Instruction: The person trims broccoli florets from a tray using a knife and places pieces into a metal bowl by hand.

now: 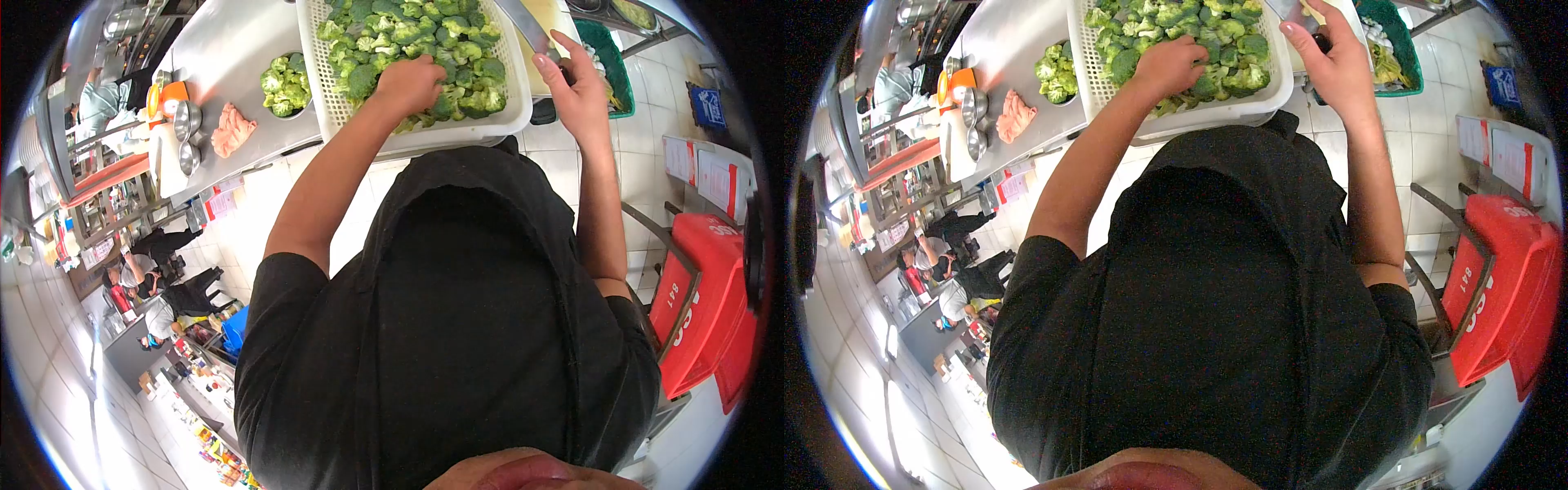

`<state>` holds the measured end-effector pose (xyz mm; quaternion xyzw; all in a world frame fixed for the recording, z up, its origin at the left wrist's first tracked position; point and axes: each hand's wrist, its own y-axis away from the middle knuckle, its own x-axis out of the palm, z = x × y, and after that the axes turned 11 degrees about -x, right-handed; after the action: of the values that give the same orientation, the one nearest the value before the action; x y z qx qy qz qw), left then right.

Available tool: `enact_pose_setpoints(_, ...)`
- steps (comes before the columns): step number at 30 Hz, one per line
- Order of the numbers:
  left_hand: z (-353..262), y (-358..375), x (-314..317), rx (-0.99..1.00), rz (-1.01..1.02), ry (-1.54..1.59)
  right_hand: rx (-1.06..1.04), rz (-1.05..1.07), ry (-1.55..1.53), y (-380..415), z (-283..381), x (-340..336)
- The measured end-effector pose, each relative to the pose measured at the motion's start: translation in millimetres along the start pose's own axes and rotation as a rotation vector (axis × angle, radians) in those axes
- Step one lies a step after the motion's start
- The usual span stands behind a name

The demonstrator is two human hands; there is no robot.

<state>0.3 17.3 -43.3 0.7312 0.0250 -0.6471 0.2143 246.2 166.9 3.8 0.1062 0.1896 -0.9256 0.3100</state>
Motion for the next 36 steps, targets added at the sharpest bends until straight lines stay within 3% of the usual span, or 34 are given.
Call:
enact_pose_setpoints(4,-6,-3,-5,-0.005,0.057,-0.099,0.011,0.01,-0.031,4,6,7)
enact_pose_setpoints(13,5,7,13,0.014,-0.093,0.053,0.049,0.056,-0.018,6,23,8)
enact_pose_setpoints(19,0,-1,11,-0.016,-0.047,0.022,0.005,0.134,-0.061,7,13,20)
enact_pose_setpoints(22,9,1,10,-0.11,-0.102,0.278,-0.005,0.15,-0.07,8,14,18)
enact_pose_setpoints(28,22,11,5,-0.297,-0.224,1.073,0.051,0.116,-0.258,14,22,16)
enact_pose_setpoints(31,11,24,-11,-0.498,0.015,1.578,0.075,0.166,-0.326,16,26,20)
enact_pose_setpoints(36,-20,35,-18,-0.52,0.081,1.991,0.009,0.291,-0.244,20,34,34)
